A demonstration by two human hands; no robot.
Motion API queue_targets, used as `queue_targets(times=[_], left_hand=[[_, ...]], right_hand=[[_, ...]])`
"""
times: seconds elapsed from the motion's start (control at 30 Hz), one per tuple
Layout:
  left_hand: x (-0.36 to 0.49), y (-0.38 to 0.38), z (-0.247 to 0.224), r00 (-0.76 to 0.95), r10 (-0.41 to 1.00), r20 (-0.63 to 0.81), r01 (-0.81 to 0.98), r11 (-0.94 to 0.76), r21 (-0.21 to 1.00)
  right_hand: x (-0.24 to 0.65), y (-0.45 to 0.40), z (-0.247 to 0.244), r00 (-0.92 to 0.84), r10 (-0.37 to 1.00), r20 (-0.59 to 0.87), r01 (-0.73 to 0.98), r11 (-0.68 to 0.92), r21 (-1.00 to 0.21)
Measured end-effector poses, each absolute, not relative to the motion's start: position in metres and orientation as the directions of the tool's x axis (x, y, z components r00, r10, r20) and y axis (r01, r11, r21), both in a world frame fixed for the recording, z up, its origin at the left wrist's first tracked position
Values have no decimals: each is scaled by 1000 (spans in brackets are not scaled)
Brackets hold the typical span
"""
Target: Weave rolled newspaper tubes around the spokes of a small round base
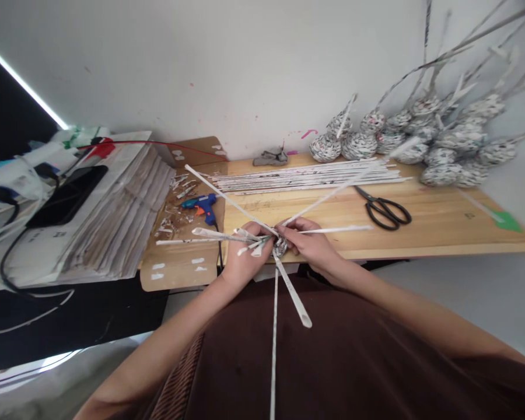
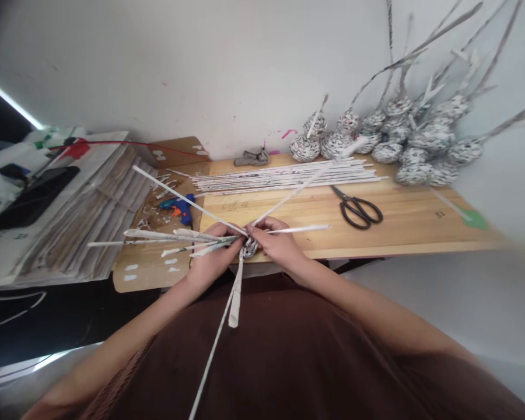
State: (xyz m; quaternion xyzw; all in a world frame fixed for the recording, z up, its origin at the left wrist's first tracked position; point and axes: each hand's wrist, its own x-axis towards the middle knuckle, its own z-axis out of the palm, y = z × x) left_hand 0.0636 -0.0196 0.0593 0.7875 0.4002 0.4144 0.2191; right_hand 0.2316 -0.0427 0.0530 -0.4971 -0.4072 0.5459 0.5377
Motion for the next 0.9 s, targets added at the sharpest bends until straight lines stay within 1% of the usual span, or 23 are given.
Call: queue_targets(times=[0.17, 0.3, 0.4, 0.47, 0.57, 0.77, 0.83, 0.9], left_hand=[[65, -21, 62, 321, 830, 457, 523, -557, 645], [64, -22, 60, 321, 828, 460, 497, -561, 662], [65, -23, 61, 302, 841, 449, 512, -540, 668], [65, -23, 62, 287, 851, 440, 500, -525, 689], [66, -23, 64, 297, 851, 433, 494, -525, 693], [64, -23, 63, 338, 813, 474, 517, -581, 628], [64, -23, 62, 342, 811, 474, 543, -582, 605], [63, -23, 61, 336, 814, 474, 569, -576, 586]], right_hand=[[234, -52, 51, 52, 999, -17, -144, -9, -990], [235, -53, 54, 44, 999, 22, -77, 26, -997], [237, -53, 54, 44, 995, 93, 20, 92, -996], [239, -53, 51, 45, 991, 125, 53, 123, -991], [242, -53, 45, 54, 988, 146, 41, 144, -989], [246, -52, 33, -9, 973, 229, 10, 229, -973], [245, -52, 34, -8, 979, 205, -14, 204, -979], [244, -53, 38, 7, 990, 138, -44, 138, -989]])
